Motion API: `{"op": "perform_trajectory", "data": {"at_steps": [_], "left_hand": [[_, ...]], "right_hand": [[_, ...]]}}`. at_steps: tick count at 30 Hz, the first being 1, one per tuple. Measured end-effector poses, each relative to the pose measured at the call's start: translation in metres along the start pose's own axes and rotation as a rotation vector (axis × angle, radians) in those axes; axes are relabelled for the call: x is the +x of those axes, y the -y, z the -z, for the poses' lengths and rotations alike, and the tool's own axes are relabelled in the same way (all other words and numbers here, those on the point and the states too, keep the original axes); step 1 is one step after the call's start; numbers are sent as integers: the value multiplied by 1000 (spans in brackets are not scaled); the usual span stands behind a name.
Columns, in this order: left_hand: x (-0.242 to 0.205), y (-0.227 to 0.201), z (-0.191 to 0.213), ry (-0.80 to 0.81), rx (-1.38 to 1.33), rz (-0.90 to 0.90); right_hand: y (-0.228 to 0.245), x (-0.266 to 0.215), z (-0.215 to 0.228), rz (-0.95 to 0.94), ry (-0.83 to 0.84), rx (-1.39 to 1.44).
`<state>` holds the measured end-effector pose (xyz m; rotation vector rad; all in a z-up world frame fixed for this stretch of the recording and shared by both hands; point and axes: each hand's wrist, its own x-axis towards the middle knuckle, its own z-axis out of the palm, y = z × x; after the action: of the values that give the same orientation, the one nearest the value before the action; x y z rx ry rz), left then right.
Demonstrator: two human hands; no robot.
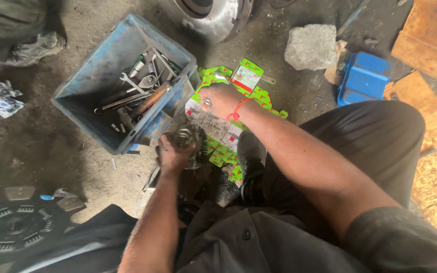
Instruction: The person assembles a mechanical fan clutch by hand and using a screwdriver, picking up small metal components from a box and placing them into the assembly before turning the object over to work on the other side.
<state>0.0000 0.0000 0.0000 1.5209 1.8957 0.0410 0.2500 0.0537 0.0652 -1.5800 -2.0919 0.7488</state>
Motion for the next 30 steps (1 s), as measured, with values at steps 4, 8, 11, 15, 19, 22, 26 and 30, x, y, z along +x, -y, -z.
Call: {"op": "perform_trajectory", "data": {"at_steps": [4, 8, 11, 15, 19, 22, 26, 30], "left_hand": [[-3, 24, 5, 11, -8, -257], [7, 20, 0, 8, -1, -278], [3, 10, -3, -4, 41, -216], [-11, -2, 0, -37, 54, -152], [-19, -2, 4, -41, 62, -148], [-20, 0, 2, -75, 39, -169], [-16, 0, -4, -92, 81, -144], [-14, -2, -4, -121, 113, -122]], "right_hand": [[24, -8, 16, 53, -22, 85], [48, -8, 16, 12, 100, 251], [62, -8, 4, 32, 151, 335], [60, -2, -12, 34, 113, 546], [43, 5, -25, -93, 159, 681], [30, 10, -32, -121, 165, 636], [16, 20, -30, -129, 86, 714], [15, 24, -26, -309, 51, 829]]}}
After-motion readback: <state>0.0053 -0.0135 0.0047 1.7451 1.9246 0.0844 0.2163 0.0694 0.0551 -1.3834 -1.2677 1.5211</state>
